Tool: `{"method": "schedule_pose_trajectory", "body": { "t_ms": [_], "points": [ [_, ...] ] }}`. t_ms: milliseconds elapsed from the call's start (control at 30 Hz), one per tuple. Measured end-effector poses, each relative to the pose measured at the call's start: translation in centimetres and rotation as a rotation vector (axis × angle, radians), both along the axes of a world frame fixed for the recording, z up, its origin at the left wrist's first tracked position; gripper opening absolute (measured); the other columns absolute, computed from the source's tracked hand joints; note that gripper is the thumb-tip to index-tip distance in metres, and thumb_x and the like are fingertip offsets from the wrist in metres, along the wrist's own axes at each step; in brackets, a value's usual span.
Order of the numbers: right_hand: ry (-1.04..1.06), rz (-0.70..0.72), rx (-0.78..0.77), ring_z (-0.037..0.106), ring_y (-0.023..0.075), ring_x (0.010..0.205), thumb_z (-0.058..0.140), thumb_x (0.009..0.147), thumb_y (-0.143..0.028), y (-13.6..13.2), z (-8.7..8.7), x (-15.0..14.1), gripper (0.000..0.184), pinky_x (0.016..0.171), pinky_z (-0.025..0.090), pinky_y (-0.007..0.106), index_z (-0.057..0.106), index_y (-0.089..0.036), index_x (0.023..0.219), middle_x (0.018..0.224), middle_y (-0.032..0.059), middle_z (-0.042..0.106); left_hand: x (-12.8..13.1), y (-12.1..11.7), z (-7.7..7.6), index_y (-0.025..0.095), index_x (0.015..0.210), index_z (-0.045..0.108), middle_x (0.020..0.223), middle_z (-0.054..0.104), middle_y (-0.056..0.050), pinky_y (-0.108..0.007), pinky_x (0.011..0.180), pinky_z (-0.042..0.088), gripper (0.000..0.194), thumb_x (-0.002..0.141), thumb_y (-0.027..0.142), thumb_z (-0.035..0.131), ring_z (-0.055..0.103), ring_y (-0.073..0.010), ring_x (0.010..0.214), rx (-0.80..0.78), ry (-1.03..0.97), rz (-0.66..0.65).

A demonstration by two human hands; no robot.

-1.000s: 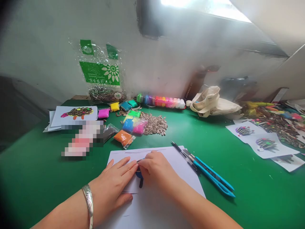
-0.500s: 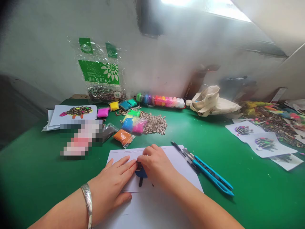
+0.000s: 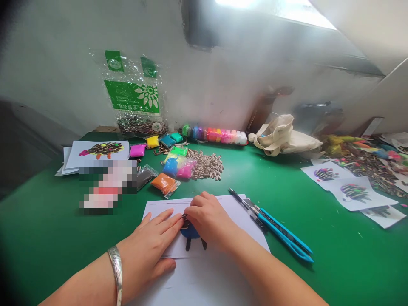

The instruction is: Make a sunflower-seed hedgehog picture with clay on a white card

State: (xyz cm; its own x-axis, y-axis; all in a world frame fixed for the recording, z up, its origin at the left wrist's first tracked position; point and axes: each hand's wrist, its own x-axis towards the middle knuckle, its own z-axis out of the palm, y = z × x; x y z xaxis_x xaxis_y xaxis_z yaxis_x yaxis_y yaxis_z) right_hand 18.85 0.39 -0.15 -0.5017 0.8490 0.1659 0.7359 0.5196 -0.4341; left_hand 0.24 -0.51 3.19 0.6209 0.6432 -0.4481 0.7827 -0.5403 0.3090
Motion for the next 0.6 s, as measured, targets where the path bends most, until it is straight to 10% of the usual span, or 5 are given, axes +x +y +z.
{"method": "schedule_pose_trajectory", "body": {
  "t_ms": [600],
  "points": [
    [0.037,-0.046,0.036,0.046,0.0167,0.077,0.051,0.091,-0.019,-0.09,0.23,0.58,0.020,0.069,0.036,0.029,0.067,-0.020,0.079,0.078,0.0049,0.062,-0.26,0.10,0.38,0.019,0.141,0.036,0.147,0.036,-0.009,-0.062,0.108,0.020,0.070,0.074,0.025,0.056,0.021,-0.0313,0.139,-0.008,0.015,-0.006]
  ]
}}
